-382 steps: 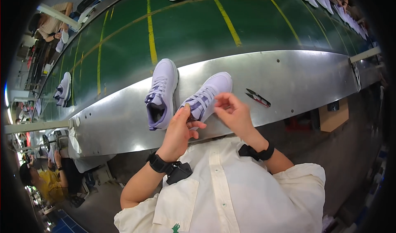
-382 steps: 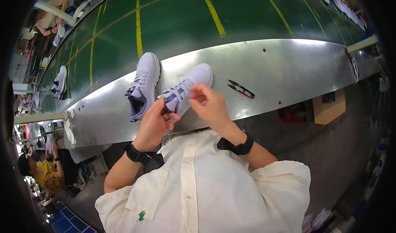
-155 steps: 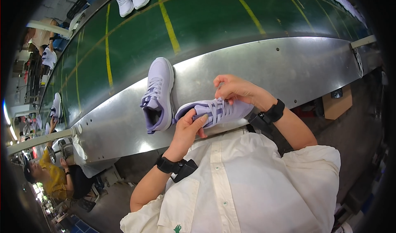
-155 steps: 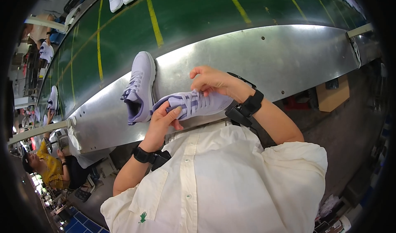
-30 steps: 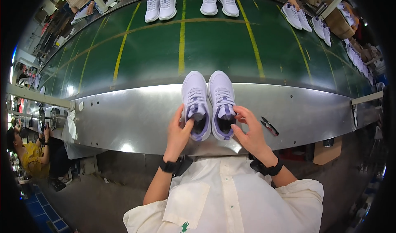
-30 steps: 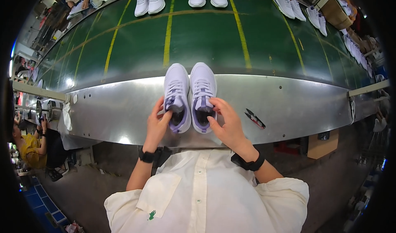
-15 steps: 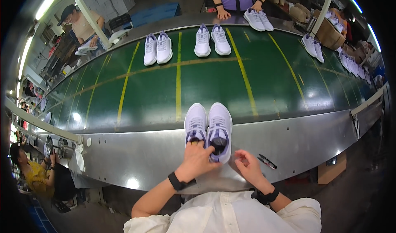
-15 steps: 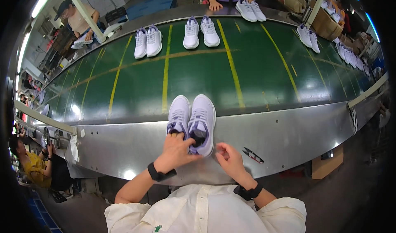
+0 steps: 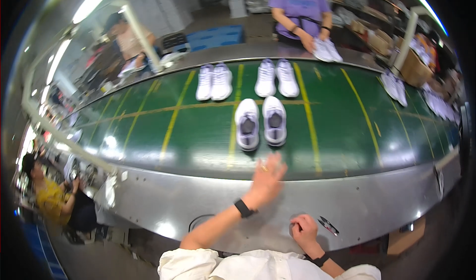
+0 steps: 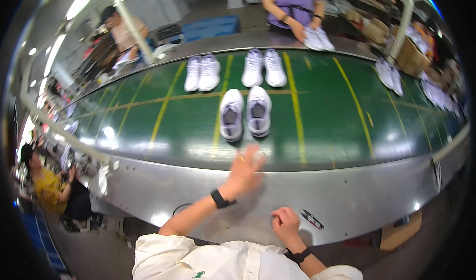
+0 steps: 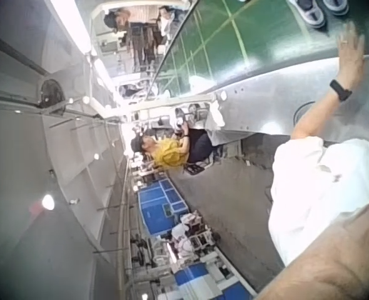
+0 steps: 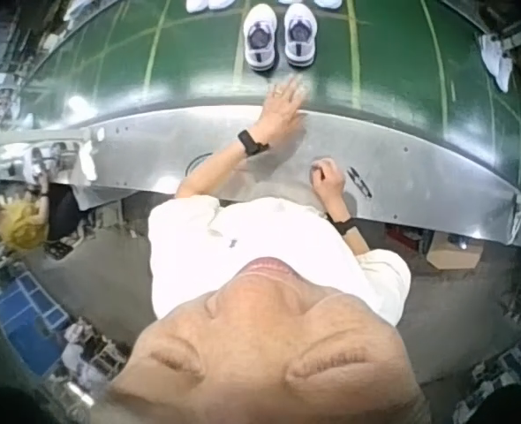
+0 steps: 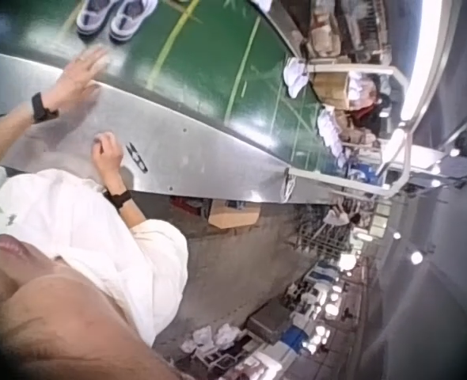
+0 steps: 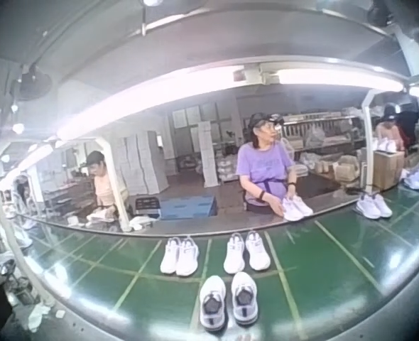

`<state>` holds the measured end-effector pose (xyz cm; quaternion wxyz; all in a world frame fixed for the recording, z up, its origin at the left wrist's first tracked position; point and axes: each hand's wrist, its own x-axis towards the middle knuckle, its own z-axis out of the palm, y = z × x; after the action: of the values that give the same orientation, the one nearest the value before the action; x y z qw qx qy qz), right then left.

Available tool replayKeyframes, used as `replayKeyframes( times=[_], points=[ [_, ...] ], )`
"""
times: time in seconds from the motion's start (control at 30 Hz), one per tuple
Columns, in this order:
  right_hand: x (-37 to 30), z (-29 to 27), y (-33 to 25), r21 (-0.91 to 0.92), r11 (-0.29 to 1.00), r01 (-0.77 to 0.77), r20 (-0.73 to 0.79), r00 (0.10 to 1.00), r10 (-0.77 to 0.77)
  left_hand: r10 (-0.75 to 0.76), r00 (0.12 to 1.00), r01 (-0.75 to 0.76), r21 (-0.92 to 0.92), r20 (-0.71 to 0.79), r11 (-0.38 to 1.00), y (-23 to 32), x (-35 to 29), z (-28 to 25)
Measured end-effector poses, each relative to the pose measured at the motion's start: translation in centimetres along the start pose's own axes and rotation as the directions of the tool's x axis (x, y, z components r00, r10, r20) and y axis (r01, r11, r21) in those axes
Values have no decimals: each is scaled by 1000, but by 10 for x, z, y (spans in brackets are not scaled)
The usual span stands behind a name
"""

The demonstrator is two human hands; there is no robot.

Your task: Inspecting and finishing shoes on a conveyor belt in a manufacturing facility.

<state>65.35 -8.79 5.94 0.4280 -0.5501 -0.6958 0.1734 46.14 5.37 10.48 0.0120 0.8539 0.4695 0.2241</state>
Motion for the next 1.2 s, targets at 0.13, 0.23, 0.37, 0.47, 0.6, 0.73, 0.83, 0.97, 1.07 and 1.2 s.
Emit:
replayKeyframes(
  times=[0.13, 0.23, 0.37, 0.47, 0.6, 0.73, 0.83, 0.97, 1.07, 1.2],
  points=[
    [-1, 5, 1, -20, 997, 69, 24, 997, -69, 107, 994, -89, -462, 12, 882, 46, -85, 13],
    [-11, 1, 4, -25, 997, 77, 50, 996, -76, 22, 1000, -29, -462, -21, 886, 82, -123, 10],
    [-17, -1, 2, -14, 1000, -21, 90, 996, 22, -101, 950, 301, -776, 296, 554, 108, -149, -13],
    [-14, -5, 1, -3, 1000, -31, 92, 995, 31, -109, 912, 399, -794, 396, 458, 107, -150, -12],
    [-11, -13, -9, -5, 1000, -24, 66, 998, 24, -283, 826, 530, -843, 488, 95, 107, -145, -4],
    [-13, -15, -2, -23, 1000, 20, 57, 998, -19, -277, 925, 366, -805, 260, 467, 108, -149, 15],
    [-11, -17, -2, -19, 1000, 21, 62, 998, -19, -308, 916, 381, -798, 258, 466, 111, -151, 21],
    [-11, -21, 1, -33, 999, 28, 38, 999, -27, -297, 930, 347, -783, 216, 517, 115, -146, 14],
    [-11, -22, 1, -56, 996, 73, 36, 997, -71, -310, 928, 348, -782, 208, 517, 116, -147, 18],
    [-14, -23, 2, -19, 1000, 12, 41, 999, -11, -317, 927, 344, -785, 198, 515, 120, -146, 14]
  ],
)
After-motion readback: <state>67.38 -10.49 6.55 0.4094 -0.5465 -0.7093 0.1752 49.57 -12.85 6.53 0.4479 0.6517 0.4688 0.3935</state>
